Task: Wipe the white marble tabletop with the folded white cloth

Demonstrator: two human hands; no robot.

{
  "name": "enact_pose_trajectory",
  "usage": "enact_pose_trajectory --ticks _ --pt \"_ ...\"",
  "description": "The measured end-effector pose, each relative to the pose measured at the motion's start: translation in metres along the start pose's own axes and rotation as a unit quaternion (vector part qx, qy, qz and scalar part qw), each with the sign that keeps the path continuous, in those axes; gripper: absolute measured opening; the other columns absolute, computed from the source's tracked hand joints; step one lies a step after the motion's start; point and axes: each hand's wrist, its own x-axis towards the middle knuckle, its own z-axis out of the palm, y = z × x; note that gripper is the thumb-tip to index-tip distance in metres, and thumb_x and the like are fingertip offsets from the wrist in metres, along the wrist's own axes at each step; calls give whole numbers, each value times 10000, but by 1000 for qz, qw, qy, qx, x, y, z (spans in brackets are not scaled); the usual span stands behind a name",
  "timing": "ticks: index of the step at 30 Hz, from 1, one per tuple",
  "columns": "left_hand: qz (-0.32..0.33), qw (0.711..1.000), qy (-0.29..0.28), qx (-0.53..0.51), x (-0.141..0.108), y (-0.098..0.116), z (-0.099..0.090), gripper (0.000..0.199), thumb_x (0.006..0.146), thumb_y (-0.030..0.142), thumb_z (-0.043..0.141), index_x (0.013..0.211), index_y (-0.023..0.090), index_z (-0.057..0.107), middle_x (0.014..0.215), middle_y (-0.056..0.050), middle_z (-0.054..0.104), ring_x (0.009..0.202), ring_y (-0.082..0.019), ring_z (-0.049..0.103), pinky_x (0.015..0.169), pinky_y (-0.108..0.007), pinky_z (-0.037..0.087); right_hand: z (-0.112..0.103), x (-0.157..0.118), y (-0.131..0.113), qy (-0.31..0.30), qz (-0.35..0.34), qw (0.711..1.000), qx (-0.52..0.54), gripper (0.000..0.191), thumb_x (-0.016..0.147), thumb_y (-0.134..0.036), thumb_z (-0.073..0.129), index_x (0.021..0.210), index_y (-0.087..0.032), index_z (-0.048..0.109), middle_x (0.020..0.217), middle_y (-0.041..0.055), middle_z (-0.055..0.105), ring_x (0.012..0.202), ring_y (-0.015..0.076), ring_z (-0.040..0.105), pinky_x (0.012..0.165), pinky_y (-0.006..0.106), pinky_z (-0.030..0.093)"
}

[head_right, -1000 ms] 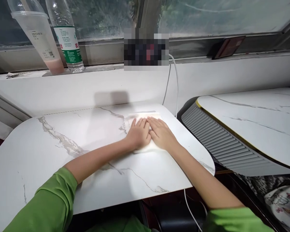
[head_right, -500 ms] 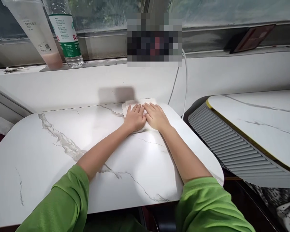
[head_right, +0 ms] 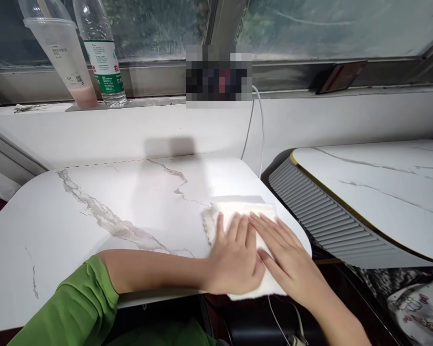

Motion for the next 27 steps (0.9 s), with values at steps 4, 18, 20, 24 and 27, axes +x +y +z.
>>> enact_pose_trajectory --ticks 4,18,20,24,27 --pt "17 1000 -14 -20 7 17 3 640 944 369 234 1433 -44 250 1512 -203 241 1420 -317 152 1151 -549 140 -6 -19 14 -2 34 999 -15 597 923 -350 293 1493 -385 118 1470 7 398 1311 298 414 1065 581 334" --pt "-35 998 48 -3 122 -65 23 540 917 300 314 1386 34 342 1446 -151 388 1370 -259 272 1158 -503 115 30 103 103 -40 68 996 -37 548 892 -318 302 1426 -214 358 1438 63 448 1321 261 398 1045 483 395" --pt "-38 998 55 -3 137 -80 23 521 917 297 319 1376 54 364 1434 -136 409 1358 -245 294 1159 -488 125 37 122 112 -19 70 997 -20 543 882 -323 311 1400 -190 404 1407 78 483 1294 270 427 1033 484 406" --pt "-54 997 58 0 157 -102 25 507 926 302 314 1376 75 370 1433 -111 416 1356 -232 302 1159 -476 141 49 153 125 21 68 997 15 521 861 -323 341 1338 -175 490 1353 83 538 1262 270 459 1055 472 382" --pt "-72 995 69 14 164 -108 27 509 935 301 299 1380 63 365 1441 -118 406 1360 -236 297 1156 -482 143 51 166 128 21 95 995 13 507 852 -309 350 1319 -203 515 1363 51 533 1275 256 455 1055 446 391"
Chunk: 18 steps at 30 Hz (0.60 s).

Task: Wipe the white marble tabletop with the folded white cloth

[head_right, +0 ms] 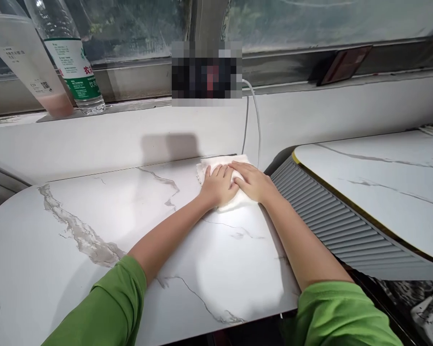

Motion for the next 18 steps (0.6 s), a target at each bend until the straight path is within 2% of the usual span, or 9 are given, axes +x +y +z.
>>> enact_pose_trajectory --ticks 5,10,14,18 --pt "5 1000 -4 26 -2 -1 -1 519 948 304 288 1397 52 350 1467 -134 369 1375 -248 277 1151 -493 148 -5 -3 -9 -16 32 999 -29 504 879 -318 329 1346 -220 490 1412 29 484 1299 236 435 1023 417 428" --pt "30 999 -6 32 -25 -1 -7 523 952 312 310 1403 50 350 1469 -134 370 1376 -250 284 1150 -496 156 -14 -22 -36 -33 46 998 -38 518 898 -331 298 1370 -191 460 1438 47 449 1315 228 416 1005 417 445" --pt "56 998 4 32 -65 3 -15 523 939 302 347 1389 36 375 1460 -162 376 1370 -280 302 1134 -527 183 -24 -55 -70 -44 47 997 -51 525 901 -340 291 1377 -187 451 1445 49 439 1311 228 422 965 401 481" --pt "123 992 12 19 -126 11 -34 527 924 294 357 1366 10 398 1444 -193 389 1361 -310 316 1121 -545 198 -31 -113 -113 -22 32 997 -70 532 921 -363 281 1400 -173 415 1449 69 430 1314 238 419 974 411 474"
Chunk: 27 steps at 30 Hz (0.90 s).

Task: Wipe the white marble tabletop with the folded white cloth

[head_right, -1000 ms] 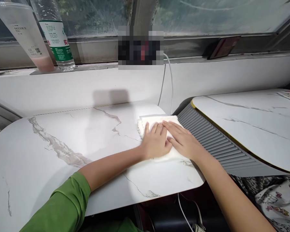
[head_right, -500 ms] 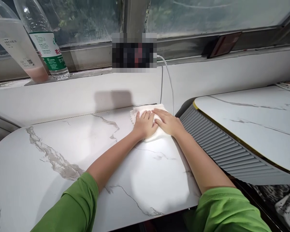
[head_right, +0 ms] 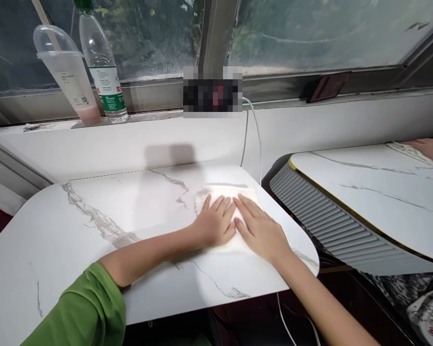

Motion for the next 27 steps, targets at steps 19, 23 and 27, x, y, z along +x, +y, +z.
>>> enact_pose_trajectory --ticks 19,23,27 --pt "-117 988 -95 -30 -25 -69 -41 546 918 267 348 1402 17 301 1499 -209 271 1415 -281 186 1163 -427 106 39 67 -61 -3 -112 994 -2 499 923 -275 250 1352 -109 442 1428 131 447 1342 260 371 1108 559 237" --pt "-132 986 -99 -33 9 -137 -35 502 928 283 321 1378 61 338 1502 -153 297 1408 -217 213 1164 -378 101 59 144 -68 -10 -97 995 38 499 891 -264 265 1308 -86 473 1415 147 457 1340 257 366 1121 554 203" --pt "-150 986 -69 -23 23 -172 -28 443 924 259 298 1325 103 402 1453 -110 389 1375 -202 278 1155 -384 135 69 182 -73 15 -100 993 68 480 876 -243 264 1274 -123 503 1343 121 533 1293 235 421 1144 562 93"
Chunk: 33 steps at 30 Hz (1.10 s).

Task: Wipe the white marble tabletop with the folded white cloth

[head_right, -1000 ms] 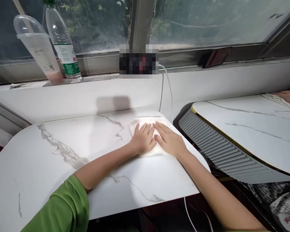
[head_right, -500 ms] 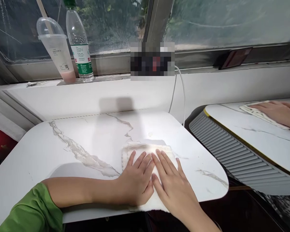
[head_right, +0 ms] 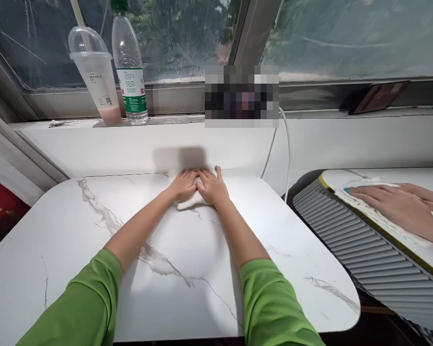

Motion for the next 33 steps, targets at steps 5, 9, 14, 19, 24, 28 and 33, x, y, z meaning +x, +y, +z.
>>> enact_pose_trajectory --ticks 5,9,14,19,24,28,33 --pt "-6 1000 20 16 -7 1 4 433 941 277 282 1323 118 409 1463 -97 380 1378 -198 274 1163 -389 127 2 -3 0 4 -9 1000 7 506 889 -250 256 1320 -104 477 1376 128 501 1305 239 406 1142 507 175" --pt "15 999 -1 46 -34 14 0 468 950 281 265 1356 74 376 1475 -132 359 1388 -216 266 1159 -405 134 -2 -29 -13 7 -21 999 -26 520 910 -252 247 1342 -53 459 1397 173 472 1322 274 389 1122 515 221" --pt "52 995 -13 90 -99 44 -9 504 940 268 295 1371 18 369 1469 -183 350 1392 -276 259 1147 -455 150 -11 -90 -53 30 -62 996 -57 525 929 -245 225 1333 -9 463 1385 221 469 1336 303 367 1095 544 271" --pt "64 993 -19 96 -189 84 -20 543 936 296 304 1371 -21 377 1456 -231 344 1381 -356 255 1129 -507 172 -35 -163 -110 57 -111 990 -72 530 925 -225 266 1414 -40 353 1390 188 477 1358 282 337 1105 538 259" --pt "77 992 -10 102 -242 107 -27 581 923 330 334 1370 -40 375 1445 -255 344 1374 -380 255 1128 -508 179 -57 -199 -143 46 -167 982 -67 627 901 -248 334 1484 -77 182 1441 151 424 1386 264 283 1109 523 237" --pt "39 997 -38 54 -226 97 -27 570 926 297 305 1407 -8 322 1487 -211 292 1409 -321 189 1145 -503 145 -48 -184 -138 59 -157 983 -68 583 914 -235 296 1474 -86 223 1416 144 459 1356 262 344 1128 573 110" --pt "-54 998 -11 -3 -153 45 -21 541 900 214 305 1415 51 308 1500 -131 312 1412 -218 210 1170 -424 113 -16 -107 -109 28 -97 993 -54 517 925 -184 214 1383 -36 403 1420 162 448 1378 267 302 1135 566 88"
